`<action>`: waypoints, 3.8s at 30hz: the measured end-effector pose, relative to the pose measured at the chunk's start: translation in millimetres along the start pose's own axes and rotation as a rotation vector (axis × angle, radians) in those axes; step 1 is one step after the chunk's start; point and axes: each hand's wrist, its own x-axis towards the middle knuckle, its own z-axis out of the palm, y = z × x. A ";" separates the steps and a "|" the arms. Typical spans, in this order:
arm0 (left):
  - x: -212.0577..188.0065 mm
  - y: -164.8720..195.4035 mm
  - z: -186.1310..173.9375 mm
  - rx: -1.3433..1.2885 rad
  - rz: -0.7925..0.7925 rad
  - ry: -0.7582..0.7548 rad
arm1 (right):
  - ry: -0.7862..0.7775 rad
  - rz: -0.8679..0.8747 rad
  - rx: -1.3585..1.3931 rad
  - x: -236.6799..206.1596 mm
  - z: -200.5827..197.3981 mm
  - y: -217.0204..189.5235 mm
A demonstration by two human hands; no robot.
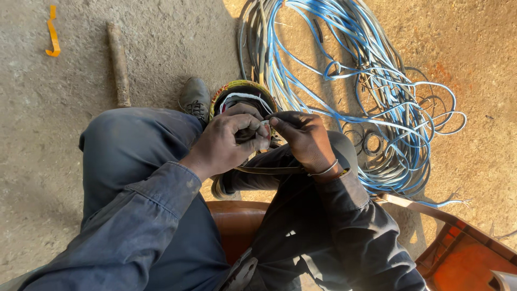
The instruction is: The person sits on a chair and wraps electrical tape around wire connections, working over their lap. They pull tape from the roll, wind it around the joined wires, and press the tape down, with a bucket of wires beside them and coiled cables on the ground.
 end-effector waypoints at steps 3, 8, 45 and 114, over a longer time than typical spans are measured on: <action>5.7 -7.3 11.0 0.249 -0.171 0.150 | -0.052 -0.018 -0.043 -1.1 3.3 -3.5; 11.5 -17.4 15.9 0.155 -0.198 0.244 | -0.108 -0.019 -0.081 -2.7 7.8 -13.7; 2.3 -15.0 15.6 0.298 -0.182 0.168 | -0.003 -0.141 -0.241 -6.8 14.6 -15.3; -7.4 -0.5 -14.5 -0.550 -0.253 -0.021 | -0.017 -0.078 -0.049 -3.7 15.1 -2.2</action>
